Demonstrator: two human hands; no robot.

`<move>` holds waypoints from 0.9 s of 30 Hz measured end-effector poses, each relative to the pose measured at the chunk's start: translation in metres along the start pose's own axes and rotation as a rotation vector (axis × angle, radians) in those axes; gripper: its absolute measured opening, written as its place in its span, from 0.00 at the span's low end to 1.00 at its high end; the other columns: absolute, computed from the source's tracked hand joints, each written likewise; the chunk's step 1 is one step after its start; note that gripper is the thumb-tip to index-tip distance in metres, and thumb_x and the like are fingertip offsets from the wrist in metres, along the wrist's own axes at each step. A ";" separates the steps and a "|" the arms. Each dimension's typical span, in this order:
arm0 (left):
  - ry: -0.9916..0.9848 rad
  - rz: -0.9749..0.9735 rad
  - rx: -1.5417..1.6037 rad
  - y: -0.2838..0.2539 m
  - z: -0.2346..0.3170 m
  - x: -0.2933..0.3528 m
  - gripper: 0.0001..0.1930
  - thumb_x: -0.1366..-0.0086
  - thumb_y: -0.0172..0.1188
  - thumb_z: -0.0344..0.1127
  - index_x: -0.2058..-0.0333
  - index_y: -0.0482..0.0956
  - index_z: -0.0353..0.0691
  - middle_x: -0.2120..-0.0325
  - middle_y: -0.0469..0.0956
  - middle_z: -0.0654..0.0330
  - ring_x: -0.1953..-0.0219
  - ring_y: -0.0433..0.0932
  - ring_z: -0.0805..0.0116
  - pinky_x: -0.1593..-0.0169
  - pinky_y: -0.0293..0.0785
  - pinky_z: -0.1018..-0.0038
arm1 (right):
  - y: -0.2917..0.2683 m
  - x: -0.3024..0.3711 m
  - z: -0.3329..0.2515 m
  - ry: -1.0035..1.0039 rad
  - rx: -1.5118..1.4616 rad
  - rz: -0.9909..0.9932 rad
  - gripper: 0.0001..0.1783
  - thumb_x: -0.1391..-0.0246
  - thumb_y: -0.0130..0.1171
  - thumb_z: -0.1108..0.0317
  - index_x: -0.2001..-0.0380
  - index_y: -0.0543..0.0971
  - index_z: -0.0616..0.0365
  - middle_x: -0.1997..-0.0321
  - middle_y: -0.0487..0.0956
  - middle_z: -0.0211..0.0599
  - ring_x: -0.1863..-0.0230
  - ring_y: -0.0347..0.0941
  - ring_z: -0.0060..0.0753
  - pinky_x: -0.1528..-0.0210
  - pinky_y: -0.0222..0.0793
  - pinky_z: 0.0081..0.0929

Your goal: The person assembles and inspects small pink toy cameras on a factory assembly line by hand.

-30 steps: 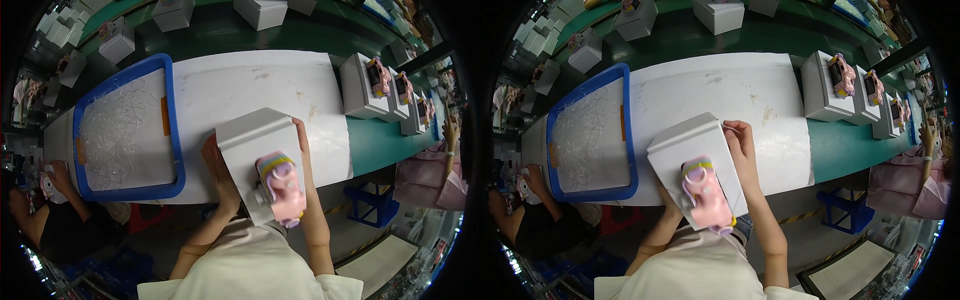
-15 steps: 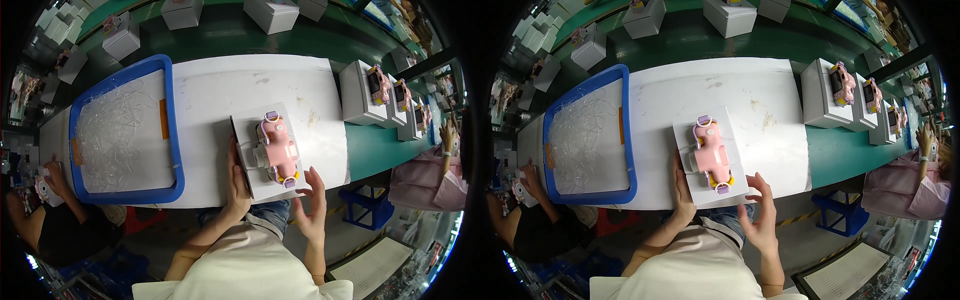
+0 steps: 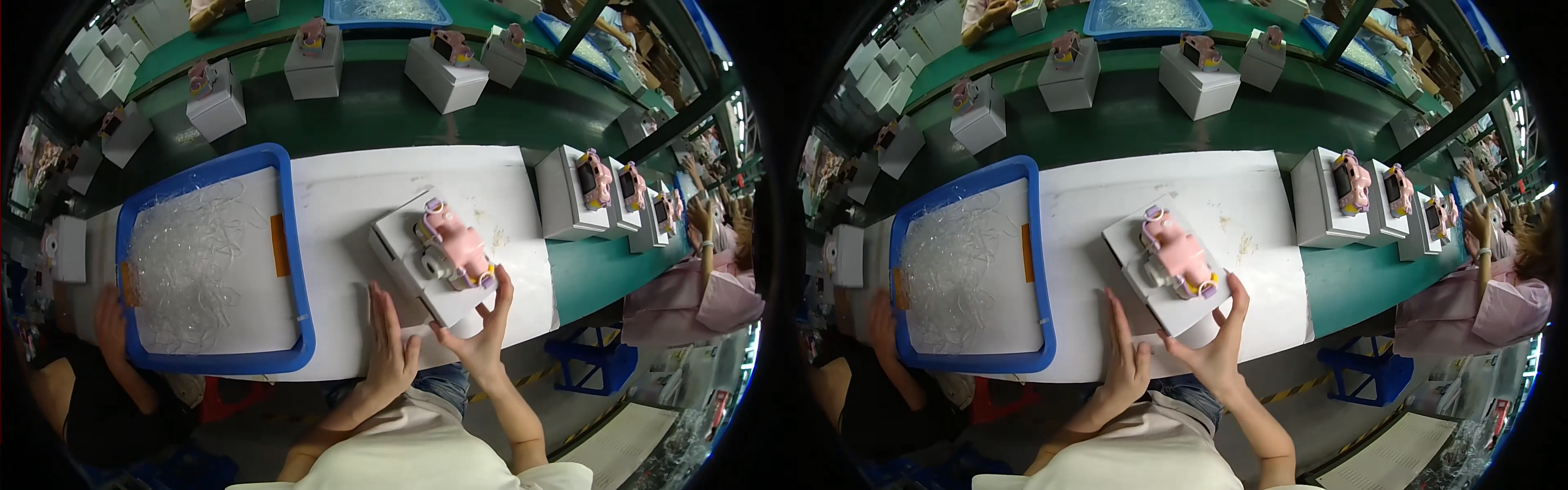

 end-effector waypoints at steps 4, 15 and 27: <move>0.051 0.049 -0.144 -0.030 0.005 0.012 0.31 0.43 0.43 0.30 0.43 0.42 0.28 0.42 0.38 0.36 0.41 0.40 0.34 0.42 0.42 0.48 | 0.003 -0.080 -0.018 -0.159 0.052 0.086 0.56 0.72 0.70 0.62 0.42 0.45 0.59 0.42 0.49 0.50 0.43 0.50 0.51 0.52 0.59 0.55; -0.108 0.256 -0.081 -0.059 -0.016 0.014 0.20 0.46 0.43 0.23 0.53 0.60 0.30 0.47 0.54 0.43 0.42 0.50 0.43 0.42 0.49 0.54 | 0.075 -0.294 0.021 -0.356 0.203 0.278 0.47 0.65 0.66 0.56 0.48 0.53 0.69 0.44 0.50 0.55 0.45 0.50 0.53 0.44 0.49 0.42; -0.161 0.326 -0.027 -0.066 -0.018 0.021 0.13 0.46 0.44 0.22 0.60 0.65 0.32 0.53 0.63 0.48 0.46 0.58 0.48 0.43 0.55 0.57 | -0.009 -0.381 0.106 -0.262 0.373 0.389 0.48 0.71 0.65 0.56 0.45 0.54 0.61 0.48 0.55 0.58 0.50 0.54 0.55 0.47 0.52 0.40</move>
Point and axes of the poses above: each hand's wrist, its own x-axis away from the middle knuckle, its own y-axis out of the palm, z = x × y, the point moved 10 cm from there along -x, towards the middle knuckle
